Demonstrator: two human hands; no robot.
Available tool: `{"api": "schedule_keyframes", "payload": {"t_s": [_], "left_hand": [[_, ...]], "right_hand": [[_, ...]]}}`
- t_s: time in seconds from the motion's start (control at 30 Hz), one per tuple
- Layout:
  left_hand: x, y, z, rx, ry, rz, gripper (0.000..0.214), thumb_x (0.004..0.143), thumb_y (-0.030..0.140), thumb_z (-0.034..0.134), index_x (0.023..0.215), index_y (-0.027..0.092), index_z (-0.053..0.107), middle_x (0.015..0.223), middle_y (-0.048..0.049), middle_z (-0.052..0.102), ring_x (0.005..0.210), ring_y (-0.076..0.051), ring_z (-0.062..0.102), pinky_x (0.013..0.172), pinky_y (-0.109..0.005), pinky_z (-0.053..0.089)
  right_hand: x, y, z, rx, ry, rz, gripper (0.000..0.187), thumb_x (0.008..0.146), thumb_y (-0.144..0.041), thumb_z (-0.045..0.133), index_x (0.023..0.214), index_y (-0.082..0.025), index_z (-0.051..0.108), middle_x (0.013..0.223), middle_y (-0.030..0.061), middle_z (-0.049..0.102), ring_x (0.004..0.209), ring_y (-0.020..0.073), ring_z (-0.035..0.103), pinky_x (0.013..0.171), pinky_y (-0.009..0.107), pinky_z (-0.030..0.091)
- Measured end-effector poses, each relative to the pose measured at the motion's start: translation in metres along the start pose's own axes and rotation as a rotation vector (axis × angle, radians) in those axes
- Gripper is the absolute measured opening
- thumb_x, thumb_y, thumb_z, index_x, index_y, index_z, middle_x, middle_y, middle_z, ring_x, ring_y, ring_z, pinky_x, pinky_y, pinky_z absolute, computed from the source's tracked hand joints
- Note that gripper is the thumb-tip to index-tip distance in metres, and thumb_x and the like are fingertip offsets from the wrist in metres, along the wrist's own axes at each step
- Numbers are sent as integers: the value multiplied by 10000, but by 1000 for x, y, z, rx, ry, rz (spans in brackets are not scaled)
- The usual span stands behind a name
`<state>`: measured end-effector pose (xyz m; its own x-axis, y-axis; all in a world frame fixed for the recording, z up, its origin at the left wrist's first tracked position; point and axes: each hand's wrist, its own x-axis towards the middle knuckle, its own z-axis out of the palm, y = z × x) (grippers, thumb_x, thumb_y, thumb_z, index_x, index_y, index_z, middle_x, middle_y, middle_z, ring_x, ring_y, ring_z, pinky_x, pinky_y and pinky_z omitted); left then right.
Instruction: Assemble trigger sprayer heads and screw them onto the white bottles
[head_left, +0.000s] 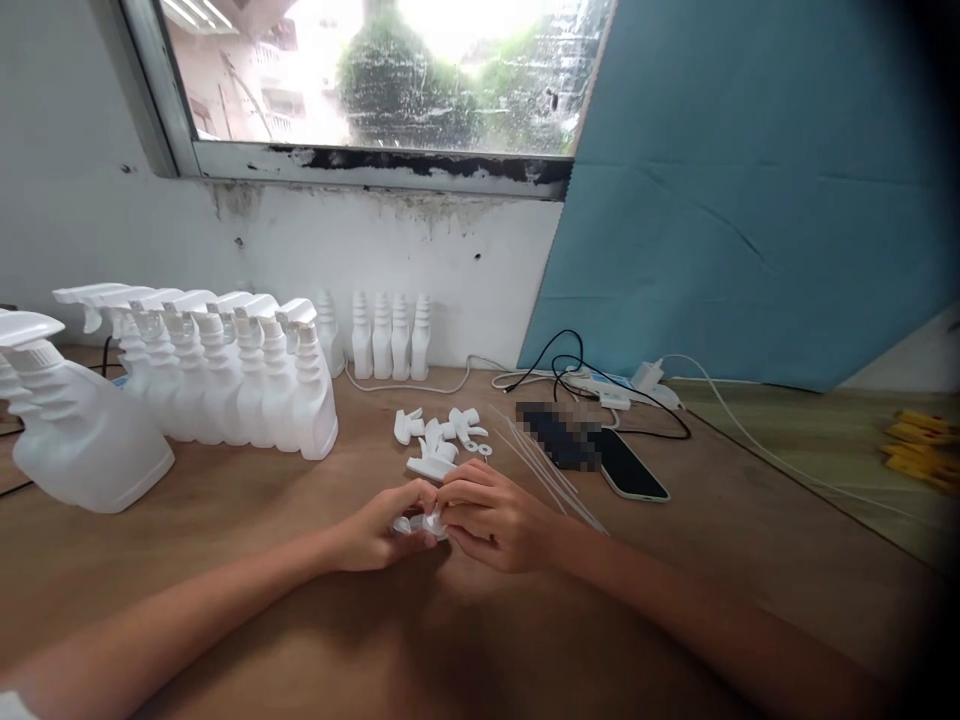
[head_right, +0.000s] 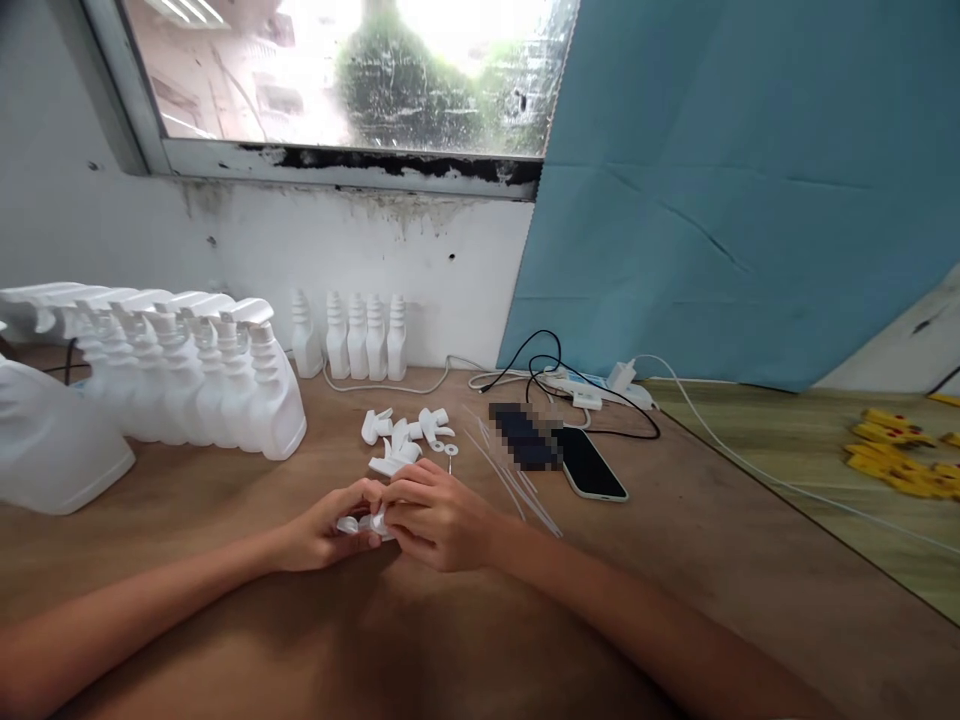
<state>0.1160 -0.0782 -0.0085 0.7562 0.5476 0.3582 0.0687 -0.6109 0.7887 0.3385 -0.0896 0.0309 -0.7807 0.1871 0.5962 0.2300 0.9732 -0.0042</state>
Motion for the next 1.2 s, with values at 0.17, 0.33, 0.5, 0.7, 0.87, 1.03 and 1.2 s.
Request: {"api": "schedule_keyframes", "payload": {"t_s": [0.17,0.33,0.5,0.7,0.87,1.03,1.2], "left_hand": [[0,3,-2,160,-9,40,155,892,311,523,931,166,486,957,-63,574,886,-154,512,840,-277,440],[0,7,-4,201,-32,92,110,904,274,507,884,165,510,955,-70,582,873,-146,529,799,-249,444],[1,10,-8,217,-79,126,91,910,242,498,902,164,543,986,-85,593,913,-151,557,813,-240,446],[1,4,-10,227,-61,126,90,912,238,499,938,167,548,1070,-94,616,956,-158,579,839,-245,452],[2,0,-11,223,-62,83,144,923,274,480,949,159,562,1050,-97,625,921,-158,579,826,-258,462],[1,-1,-11,242,-49,88,171,921,299,477,953,155,565,1068,-104,629,918,-164,591,825,-261,470],[1,-1,-12,313,-37,121,179,924,308,468,985,173,569,1012,-94,647,907,-176,609,814,-260,476]], "right_hand": [[-4,6,0,82,-46,63,98,858,-192,579,953,-176,600,985,71,615,960,158,528,868,333,432],[-4,6,2,98,-63,50,98,889,-196,555,950,-171,628,995,76,607,943,153,525,861,323,437],[-6,3,8,87,-25,73,102,891,-196,558,939,-160,641,969,76,602,911,150,531,824,308,450],[-9,7,14,30,-4,120,122,912,-248,550,927,-155,628,947,64,585,909,139,520,839,302,448],[-10,8,17,2,8,80,123,927,-220,516,948,-146,613,917,68,588,929,162,513,834,328,452],[-13,7,20,-20,-13,83,131,934,-195,488,970,-144,604,923,71,582,930,156,512,827,321,452],[-13,3,21,-162,27,74,135,896,-241,534,975,-154,600,957,82,590,924,199,517,839,400,422]]}}
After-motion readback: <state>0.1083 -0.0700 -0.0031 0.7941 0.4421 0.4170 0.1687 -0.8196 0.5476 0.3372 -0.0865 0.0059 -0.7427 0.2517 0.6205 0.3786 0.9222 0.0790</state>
